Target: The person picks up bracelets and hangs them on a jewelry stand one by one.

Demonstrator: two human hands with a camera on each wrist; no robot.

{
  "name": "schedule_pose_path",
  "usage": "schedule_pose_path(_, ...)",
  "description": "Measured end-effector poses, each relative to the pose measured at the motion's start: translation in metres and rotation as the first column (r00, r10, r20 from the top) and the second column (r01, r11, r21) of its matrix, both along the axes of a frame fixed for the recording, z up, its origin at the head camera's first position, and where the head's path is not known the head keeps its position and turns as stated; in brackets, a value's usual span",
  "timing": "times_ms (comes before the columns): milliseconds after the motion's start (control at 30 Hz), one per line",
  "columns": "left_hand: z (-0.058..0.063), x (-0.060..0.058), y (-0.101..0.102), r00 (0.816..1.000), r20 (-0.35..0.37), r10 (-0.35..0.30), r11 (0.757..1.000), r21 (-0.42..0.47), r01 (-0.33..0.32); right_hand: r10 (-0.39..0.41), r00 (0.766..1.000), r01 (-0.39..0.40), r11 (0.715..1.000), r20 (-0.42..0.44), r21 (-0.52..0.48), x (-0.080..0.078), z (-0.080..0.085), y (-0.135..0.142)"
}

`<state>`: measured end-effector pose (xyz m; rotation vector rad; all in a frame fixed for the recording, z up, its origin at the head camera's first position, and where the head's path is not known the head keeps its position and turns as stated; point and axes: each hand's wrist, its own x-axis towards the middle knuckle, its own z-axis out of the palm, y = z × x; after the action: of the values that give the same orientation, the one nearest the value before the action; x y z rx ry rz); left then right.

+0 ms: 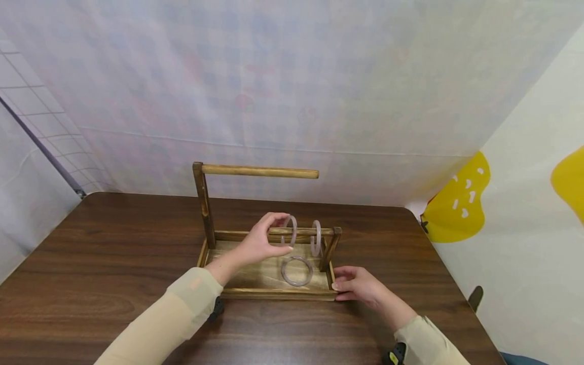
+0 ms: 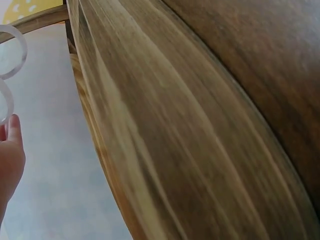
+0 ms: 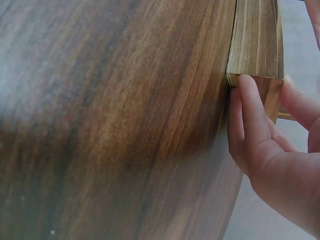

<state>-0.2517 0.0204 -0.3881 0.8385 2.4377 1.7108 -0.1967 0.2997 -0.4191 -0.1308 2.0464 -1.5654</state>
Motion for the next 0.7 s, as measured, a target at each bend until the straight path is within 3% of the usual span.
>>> schedule_pose_path(467, -0.0050, -0.0006, 0.0063, 0.999, 0.045, -0.003, 0.995, 0.100, -0.001, -0.005, 1.000, 0.005, 1.000, 0.000, 0.005, -0.0005, -0.0009, 0.0002)
schedule_pose_path(700, -0.0090, 0.0014, 0.0093, 0.987, 0.154, -0.055, 0.981, 0.195, 0.024, -0.007, 1.000, 0.007, 1.000, 0.000, 0.005, -0.0002, -0.0006, 0.0001)
